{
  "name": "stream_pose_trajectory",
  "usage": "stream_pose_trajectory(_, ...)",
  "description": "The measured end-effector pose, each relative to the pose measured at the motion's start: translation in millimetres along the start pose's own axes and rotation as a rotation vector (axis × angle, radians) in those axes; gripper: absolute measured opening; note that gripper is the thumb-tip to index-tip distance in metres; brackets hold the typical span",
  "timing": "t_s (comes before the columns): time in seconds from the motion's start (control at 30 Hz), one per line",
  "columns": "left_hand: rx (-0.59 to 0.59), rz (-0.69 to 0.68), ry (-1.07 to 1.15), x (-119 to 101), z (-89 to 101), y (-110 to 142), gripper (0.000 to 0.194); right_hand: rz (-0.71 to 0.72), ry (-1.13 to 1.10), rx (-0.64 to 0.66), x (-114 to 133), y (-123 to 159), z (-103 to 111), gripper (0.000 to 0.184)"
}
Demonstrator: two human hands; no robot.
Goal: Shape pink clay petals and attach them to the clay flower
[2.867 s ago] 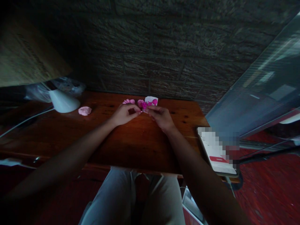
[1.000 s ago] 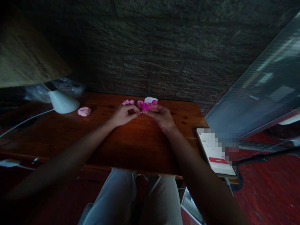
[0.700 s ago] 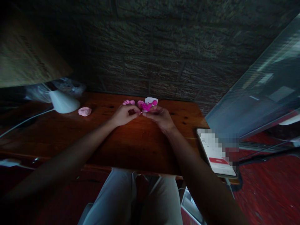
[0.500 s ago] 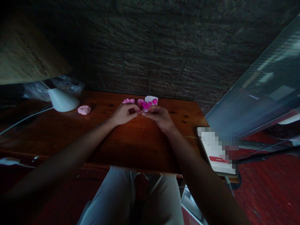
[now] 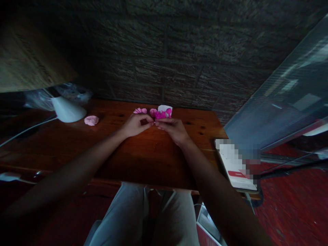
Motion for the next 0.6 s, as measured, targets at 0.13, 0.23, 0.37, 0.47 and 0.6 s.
stream_pose_trajectory(0.13,-0.01,0.008,0.016,-0.6,0.3,0.1,0.011,0.003,-0.011,-0.011,-2.6,-1.7,2.0,0.029)
stream_pose_trajectory(0.23,0.006,0.009,0.018,-1.5,0.6,-0.2,0.011,-0.001,-0.008,-0.011,-2.7,-1.7,2.7,0.028)
stream_pose_trajectory(0.37,0.003,-0.006,0.014,-2.8,1.3,-0.3,0.009,-0.009,-0.01,0.005,-1.3,-0.3,2.2,0.029)
stream_pose_trajectory(0.47,-0.002,0.001,0.015,-2.4,1.4,-0.1,0.009,-0.012,0.003,0.011,-0.1,1.1,1.5,0.03)
stream_pose_trajectory(0.6,-0.003,-0.008,0.007,-0.4,0.7,0.2,0.007,-0.041,0.006,0.034,1.2,2.0,1.3,0.032)
Point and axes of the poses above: each hand's wrist, its own y-axis away from the middle knuckle, its own z-axis out of the back of the hand, x = y × z, the point moved 1 cm from there along -y, towards the middle knuckle, and after that the axes turned 10 degrees about -x, right-handed, at the moved point
